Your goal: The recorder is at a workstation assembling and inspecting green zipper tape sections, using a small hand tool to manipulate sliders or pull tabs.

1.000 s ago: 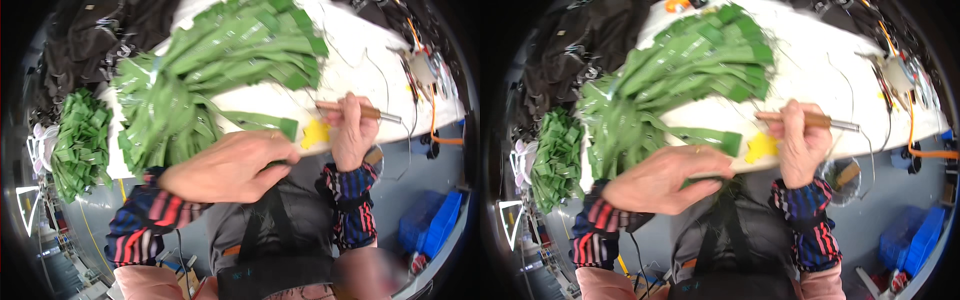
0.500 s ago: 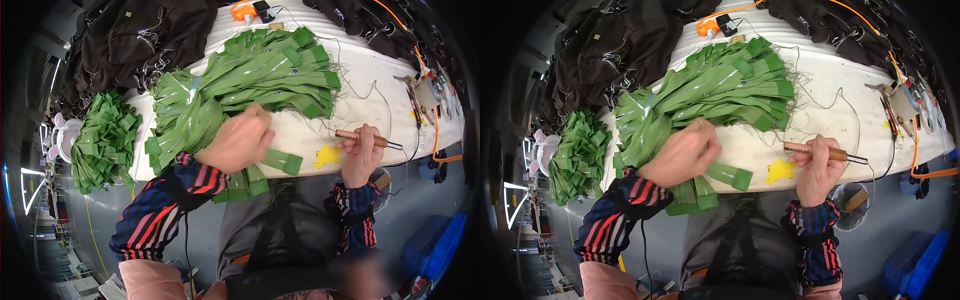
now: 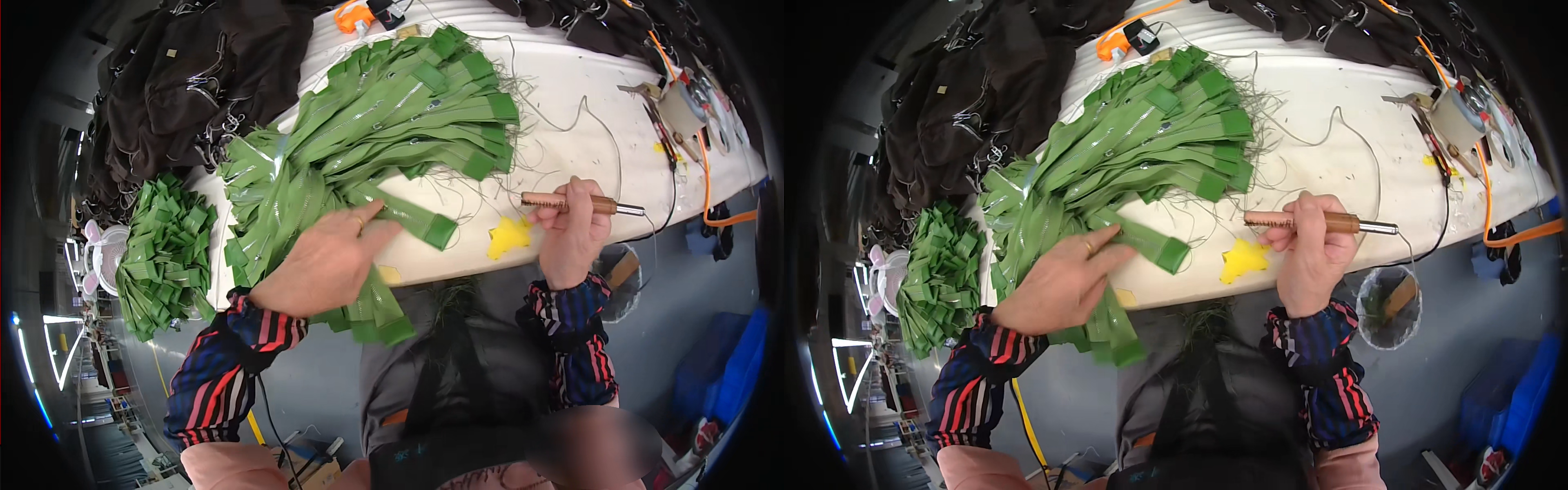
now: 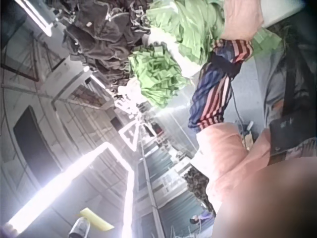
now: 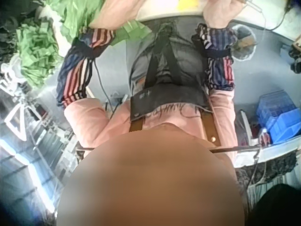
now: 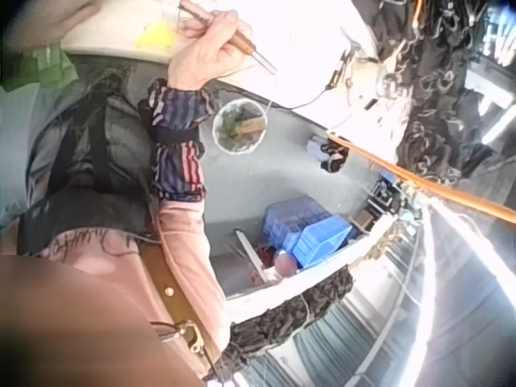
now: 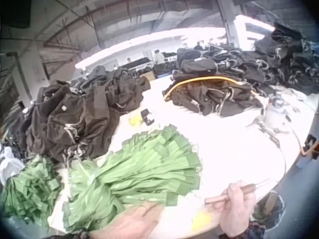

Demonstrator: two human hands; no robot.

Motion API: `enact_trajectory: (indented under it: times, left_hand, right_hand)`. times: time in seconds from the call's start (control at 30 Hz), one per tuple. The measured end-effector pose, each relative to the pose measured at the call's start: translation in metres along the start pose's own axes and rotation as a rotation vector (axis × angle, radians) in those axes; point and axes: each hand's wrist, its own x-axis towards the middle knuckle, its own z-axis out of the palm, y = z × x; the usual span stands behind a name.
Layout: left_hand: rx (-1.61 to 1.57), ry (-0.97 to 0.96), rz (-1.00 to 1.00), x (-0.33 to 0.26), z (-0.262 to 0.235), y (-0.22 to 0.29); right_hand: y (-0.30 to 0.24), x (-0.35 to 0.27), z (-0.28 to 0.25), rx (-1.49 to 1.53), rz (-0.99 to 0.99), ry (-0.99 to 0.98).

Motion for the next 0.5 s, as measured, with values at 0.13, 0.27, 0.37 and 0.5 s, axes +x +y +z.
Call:
enact_trajectory:
  times: [0.13, 0.27, 0.37, 0.5]
  left_hand:
    - [-0.053, 0.289, 0.007, 0.026, 0.006, 0.006]
    - [-0.224, 0.27, 0.019, 0.039, 0.029, 0.014]
    - [-0.198, 0.381, -0.026, 0.045, 0.033, 0.02]
    - [-0.183, 0.34, -0.069, 0.053, 0.042, 0.022]
  right_hand:
    - [0.001, 0.001, -0.002, -0.007, 0.007, 0.014]
    - [-0.001, 0.002, -0.001, 0.011, -0.005, -0.005]
    - [0.001, 0.0, 0.001, -0.011, -0.006, -0.001]
    - [0.001, 0.001, 0.002, -0.019, -0.005, -0.005]
